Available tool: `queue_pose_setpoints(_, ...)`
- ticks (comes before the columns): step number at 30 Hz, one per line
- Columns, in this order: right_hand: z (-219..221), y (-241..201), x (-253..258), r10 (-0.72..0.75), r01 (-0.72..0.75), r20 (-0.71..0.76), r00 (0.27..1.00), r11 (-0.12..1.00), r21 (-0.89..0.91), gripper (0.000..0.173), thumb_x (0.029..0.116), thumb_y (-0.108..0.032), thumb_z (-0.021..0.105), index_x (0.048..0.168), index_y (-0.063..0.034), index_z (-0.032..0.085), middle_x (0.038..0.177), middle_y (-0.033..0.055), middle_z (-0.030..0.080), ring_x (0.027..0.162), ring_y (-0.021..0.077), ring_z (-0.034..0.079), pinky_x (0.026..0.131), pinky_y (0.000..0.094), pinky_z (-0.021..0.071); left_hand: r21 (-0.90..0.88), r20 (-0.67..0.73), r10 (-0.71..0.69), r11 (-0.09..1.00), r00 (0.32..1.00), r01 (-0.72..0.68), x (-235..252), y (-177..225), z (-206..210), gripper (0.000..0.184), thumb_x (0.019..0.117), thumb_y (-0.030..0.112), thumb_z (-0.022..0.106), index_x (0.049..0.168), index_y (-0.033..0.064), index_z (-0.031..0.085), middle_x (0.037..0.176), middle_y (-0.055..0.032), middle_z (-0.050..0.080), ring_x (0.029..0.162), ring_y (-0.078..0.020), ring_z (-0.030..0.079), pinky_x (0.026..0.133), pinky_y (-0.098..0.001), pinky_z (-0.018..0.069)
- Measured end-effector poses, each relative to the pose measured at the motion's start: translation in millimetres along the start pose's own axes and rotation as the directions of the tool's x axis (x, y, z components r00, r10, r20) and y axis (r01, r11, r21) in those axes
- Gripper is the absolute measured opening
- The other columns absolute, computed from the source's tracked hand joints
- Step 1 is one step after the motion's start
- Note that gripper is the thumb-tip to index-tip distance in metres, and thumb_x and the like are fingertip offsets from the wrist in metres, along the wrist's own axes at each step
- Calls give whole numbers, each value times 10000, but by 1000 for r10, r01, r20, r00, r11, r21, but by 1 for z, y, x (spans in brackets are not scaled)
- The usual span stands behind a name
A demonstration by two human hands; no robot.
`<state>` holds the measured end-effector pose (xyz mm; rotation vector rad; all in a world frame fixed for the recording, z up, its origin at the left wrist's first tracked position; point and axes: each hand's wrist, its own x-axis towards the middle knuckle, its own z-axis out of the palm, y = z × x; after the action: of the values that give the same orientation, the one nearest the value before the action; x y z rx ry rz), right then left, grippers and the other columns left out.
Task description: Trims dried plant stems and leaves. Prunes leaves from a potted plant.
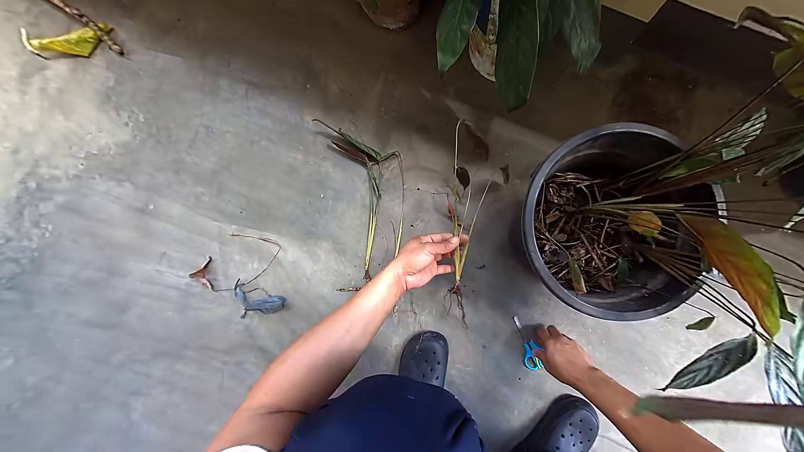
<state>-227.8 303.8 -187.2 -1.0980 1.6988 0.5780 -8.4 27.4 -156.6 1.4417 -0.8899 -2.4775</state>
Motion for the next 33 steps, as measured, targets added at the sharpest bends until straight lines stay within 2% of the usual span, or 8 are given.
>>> queue_pose_setpoints(4, 6, -4, -1, 49, -50, -8, 999, 999, -14, 480, 1044, -356, 580, 1391, -28, 528, 1374, 251, 575, 1149, 455, 650, 899, 612, 545, -25, -5, 4, 1000, 1000, -4, 2, -2, 0, 235, 1089, 160, 503, 1236, 59, 656, 1109, -55, 682, 964, -169, 674, 868, -374, 582)
queue_pose_setpoints(10, 13, -11, -10, -73, 72, -6, 997, 993, -96, 549, 1044, -435, 557, 1420, -40, 489, 1352, 258, 579, 1104, 457, 663, 873, 597, 551, -149, -87, -14, 989, 996, 1, 8, -6, -3, 249, 1086, 171, 509, 1301, 80, 596, 1065, -65, 666, 911, -199, 695, 825, -419, 611)
queue_pose_setpoints(16, 23, -19, -17, -36, 40, 32, 999, 993, -112, 477, 1065, -304, 519, 1453, -34, 456, 1335, 294, 572, 1104, 481, 656, 878, 596, 547, -193, -153, 8, 980, 988, -38, 10, -10, -7, 228, 1086, 171, 509, 1281, 86, 592, 1003, -83, 682, 896, -236, 716, 822, -449, 621)
queue_pose_setpoints(21, 32, -8, -17, -59, 50, -74, 995, 991, -125, 393, 1082, -219, 488, 1433, -43, 500, 1278, 270, 626, 1157, 454, 648, 918, 557, 541, -218, -211, 4, 975, 978, -51, 12, -8, -5, 208, 1081, 155, 520, 1264, 73, 575, 997, -92, 672, 894, -246, 720, 830, -455, 623)
queue_pose_setpoints(25, 22, -13, -14, 60, -52, -92, 994, 994, 93, 526, 995, -221, 584, 1480, -69, 448, 1255, 225, 667, 1109, 426, 684, 910, 587, 537, -161, -238, 31, 984, 971, -71, 11, -7, -4, 174, 1062, 171, 566, 1222, 117, 607, 1019, -52, 665, 898, -179, 691, 819, -375, 599)
queue_pose_setpoints(27, 16, -13, -8, 85, -40, -90, 992, 908, 417, 615, 924, -214, 679, 1481, -62, 467, 1139, 166, 716, 985, 340, 714, 878, 537, 556, -145, -247, 32, 987, 968, -70, 11, -5, -3, 174, 1054, 149, 577, 1220, 112, 614, 1019, -50, 673, 877, -156, 690, 791, -331, 598)
queue_pose_setpoints(30, 1, -24, -4, -7, 24, -24, 1000, 517, 856, 413, 948, -71, 689, 1340, -13, 573, 952, 79, 681, 659, 126, 649, 588, 275, 557, -123, -230, 47, 990, 972, -76, 11, -4, -2, 193, 1052, 118, 572, 1240, 91, 607, 1043, -63, 675, 872, -156, 695, 785, -325, 605)
queue_pose_setpoints(33, -27, -39, -6, -155, 90, -46, 987, 294, 952, 343, 973, -9, 650, 1303, -15, 559, 927, 58, 704, 630, 91, 649, 525, 210, 523, -77, -202, 73, 993, 977, -90, 9, -4, 1, 254, 1018, 39, 606, 1270, 72, 598, 1010, -70, 687, 845, -167, 707, 777, -338, 619)
